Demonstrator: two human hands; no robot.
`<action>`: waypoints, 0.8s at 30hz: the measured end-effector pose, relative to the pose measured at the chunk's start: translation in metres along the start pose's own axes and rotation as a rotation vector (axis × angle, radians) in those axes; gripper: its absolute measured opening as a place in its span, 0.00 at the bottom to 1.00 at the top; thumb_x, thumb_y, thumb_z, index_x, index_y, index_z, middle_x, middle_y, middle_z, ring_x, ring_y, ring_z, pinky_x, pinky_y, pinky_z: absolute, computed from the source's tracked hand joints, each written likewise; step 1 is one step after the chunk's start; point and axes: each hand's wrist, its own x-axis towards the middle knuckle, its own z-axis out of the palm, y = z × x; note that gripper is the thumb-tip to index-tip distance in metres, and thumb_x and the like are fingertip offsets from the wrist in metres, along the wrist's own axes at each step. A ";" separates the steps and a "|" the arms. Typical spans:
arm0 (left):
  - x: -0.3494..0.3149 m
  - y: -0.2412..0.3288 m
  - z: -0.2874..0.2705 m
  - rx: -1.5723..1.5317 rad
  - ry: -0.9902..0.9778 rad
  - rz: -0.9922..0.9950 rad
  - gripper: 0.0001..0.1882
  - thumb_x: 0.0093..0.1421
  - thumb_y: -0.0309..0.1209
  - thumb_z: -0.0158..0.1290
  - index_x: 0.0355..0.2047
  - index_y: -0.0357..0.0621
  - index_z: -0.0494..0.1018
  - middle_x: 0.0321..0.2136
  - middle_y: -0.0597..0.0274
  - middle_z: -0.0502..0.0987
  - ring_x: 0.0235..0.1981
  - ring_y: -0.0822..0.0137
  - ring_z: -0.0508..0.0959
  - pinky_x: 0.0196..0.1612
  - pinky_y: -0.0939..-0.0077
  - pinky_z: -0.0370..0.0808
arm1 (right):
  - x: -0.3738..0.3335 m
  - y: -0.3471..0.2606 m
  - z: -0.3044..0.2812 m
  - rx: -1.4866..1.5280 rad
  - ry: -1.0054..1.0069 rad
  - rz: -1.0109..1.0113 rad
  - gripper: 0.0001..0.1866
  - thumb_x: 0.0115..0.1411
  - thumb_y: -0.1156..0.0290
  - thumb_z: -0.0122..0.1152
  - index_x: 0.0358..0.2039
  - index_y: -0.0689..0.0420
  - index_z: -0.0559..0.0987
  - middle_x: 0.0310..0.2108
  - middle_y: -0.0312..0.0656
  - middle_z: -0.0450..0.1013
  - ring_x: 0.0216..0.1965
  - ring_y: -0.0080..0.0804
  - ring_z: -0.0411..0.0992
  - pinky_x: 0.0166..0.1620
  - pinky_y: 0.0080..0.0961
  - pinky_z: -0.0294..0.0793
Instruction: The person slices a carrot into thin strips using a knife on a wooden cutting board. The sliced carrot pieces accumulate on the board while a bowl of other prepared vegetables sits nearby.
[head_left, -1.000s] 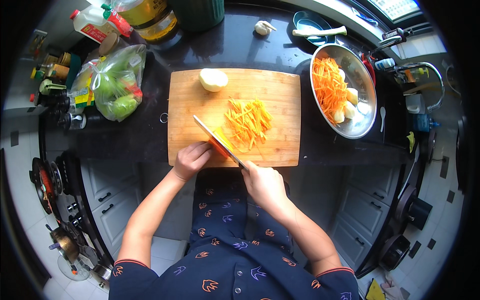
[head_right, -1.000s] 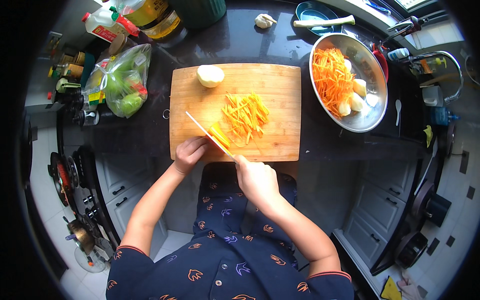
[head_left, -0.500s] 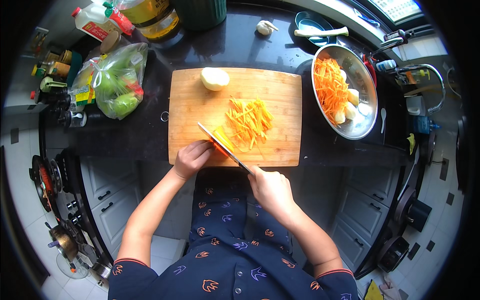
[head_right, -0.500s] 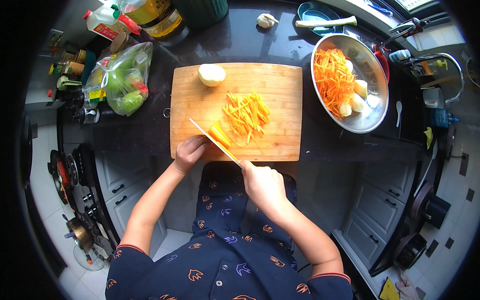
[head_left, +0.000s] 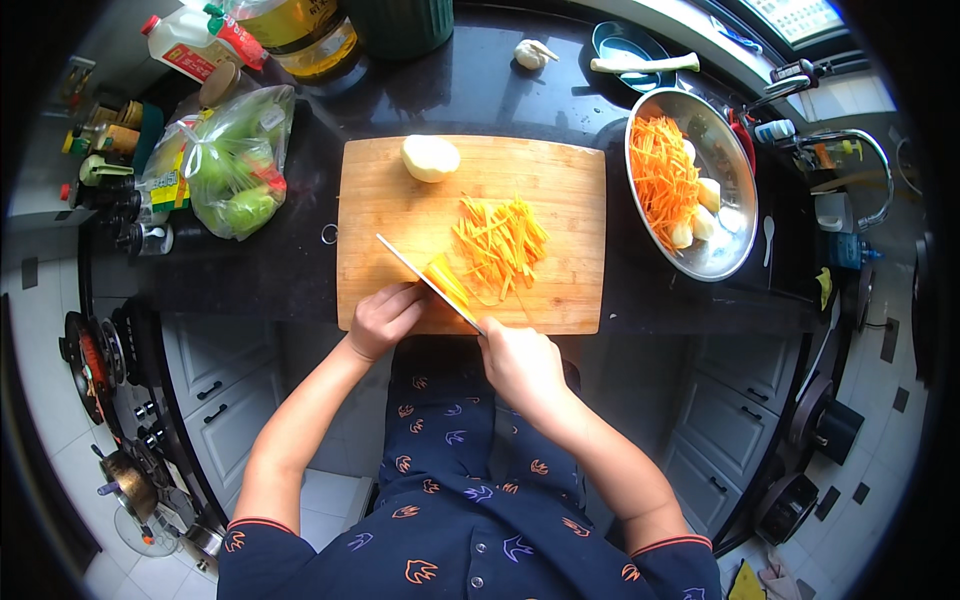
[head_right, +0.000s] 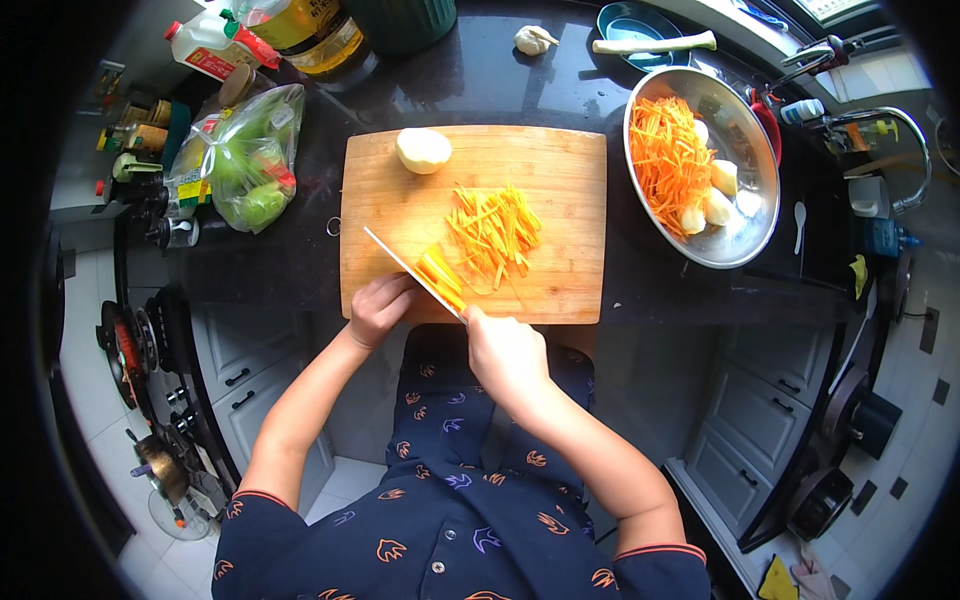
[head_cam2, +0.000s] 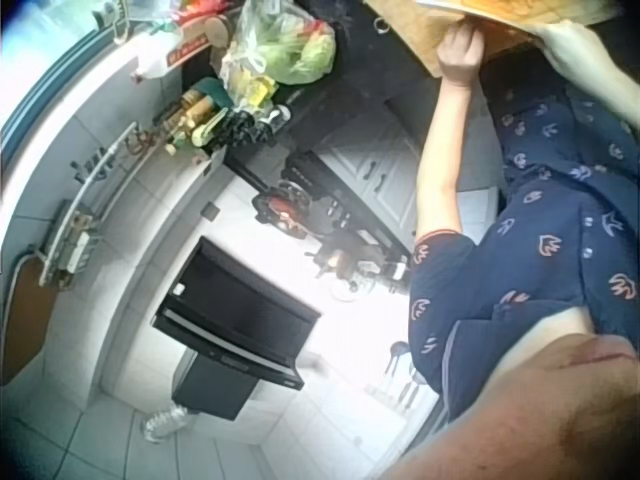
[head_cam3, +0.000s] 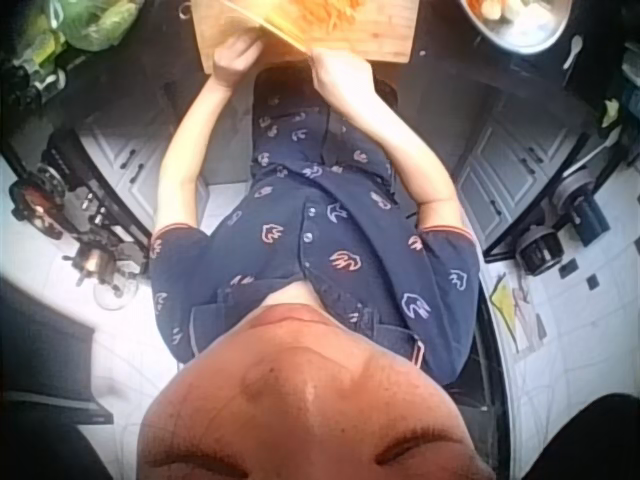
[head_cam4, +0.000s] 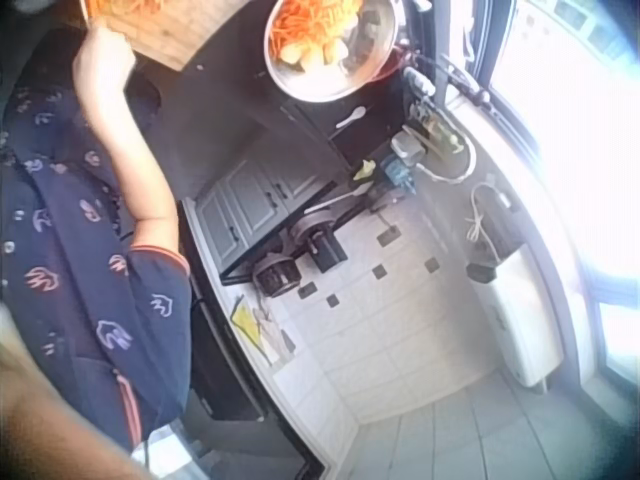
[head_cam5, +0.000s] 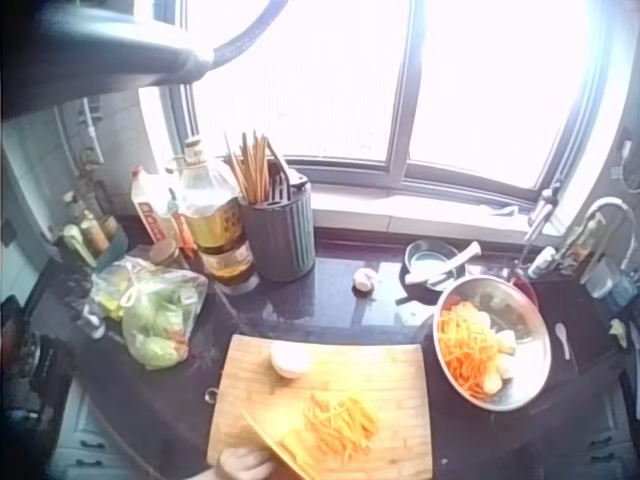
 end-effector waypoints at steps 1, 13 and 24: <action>-0.001 -0.001 0.001 0.000 0.004 -0.001 0.07 0.47 0.24 0.60 0.29 0.42 0.81 0.34 0.61 0.83 0.36 0.63 0.84 0.33 0.74 0.82 | 0.005 -0.001 0.008 -0.030 0.027 -0.004 0.06 0.65 0.68 0.57 0.38 0.56 0.77 0.19 0.54 0.75 0.23 0.56 0.77 0.28 0.49 0.78; 0.001 -0.001 0.000 0.008 -0.019 -0.008 0.09 0.48 0.24 0.60 0.32 0.45 0.81 0.36 0.63 0.82 0.38 0.65 0.83 0.33 0.75 0.82 | 0.006 -0.001 -0.006 0.050 0.052 -0.018 0.06 0.65 0.68 0.57 0.39 0.55 0.77 0.19 0.56 0.75 0.24 0.57 0.77 0.29 0.50 0.78; -0.002 -0.001 -0.001 0.013 -0.032 -0.047 0.11 0.49 0.25 0.58 0.35 0.44 0.82 0.35 0.64 0.82 0.36 0.67 0.83 0.32 0.76 0.81 | -0.017 0.008 -0.019 0.073 0.000 0.028 0.05 0.64 0.68 0.58 0.38 0.55 0.76 0.20 0.57 0.75 0.24 0.58 0.77 0.30 0.51 0.77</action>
